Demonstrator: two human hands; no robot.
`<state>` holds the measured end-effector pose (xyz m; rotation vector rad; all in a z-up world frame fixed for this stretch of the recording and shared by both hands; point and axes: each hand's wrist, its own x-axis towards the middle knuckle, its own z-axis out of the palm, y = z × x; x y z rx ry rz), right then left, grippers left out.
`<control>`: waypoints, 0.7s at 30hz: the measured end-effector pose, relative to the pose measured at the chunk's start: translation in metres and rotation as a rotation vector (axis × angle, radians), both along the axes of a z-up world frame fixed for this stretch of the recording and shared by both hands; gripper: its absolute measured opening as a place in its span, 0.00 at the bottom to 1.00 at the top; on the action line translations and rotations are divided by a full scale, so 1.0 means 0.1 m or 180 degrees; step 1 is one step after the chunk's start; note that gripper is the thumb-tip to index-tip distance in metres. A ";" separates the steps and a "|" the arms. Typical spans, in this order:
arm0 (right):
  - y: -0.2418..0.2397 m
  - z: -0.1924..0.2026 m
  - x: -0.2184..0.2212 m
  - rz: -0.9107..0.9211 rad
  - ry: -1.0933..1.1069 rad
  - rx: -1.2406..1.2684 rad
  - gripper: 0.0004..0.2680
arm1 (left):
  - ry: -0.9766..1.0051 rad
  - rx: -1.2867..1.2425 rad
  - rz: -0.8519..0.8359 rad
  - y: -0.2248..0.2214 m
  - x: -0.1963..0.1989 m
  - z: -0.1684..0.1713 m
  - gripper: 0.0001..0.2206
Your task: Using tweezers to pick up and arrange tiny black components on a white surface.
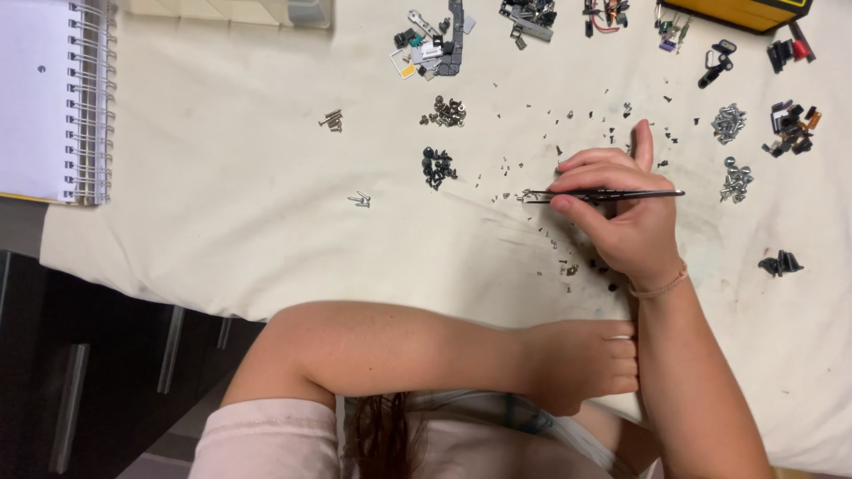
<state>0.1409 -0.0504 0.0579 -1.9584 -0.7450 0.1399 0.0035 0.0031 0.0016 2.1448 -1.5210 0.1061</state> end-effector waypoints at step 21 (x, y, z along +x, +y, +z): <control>0.10 -0.06 0.13 -0.0418 -0.0096 0.0295 0.06 | 0.0039 -0.0238 0.0023 -0.01 -0.03 -0.07 0.25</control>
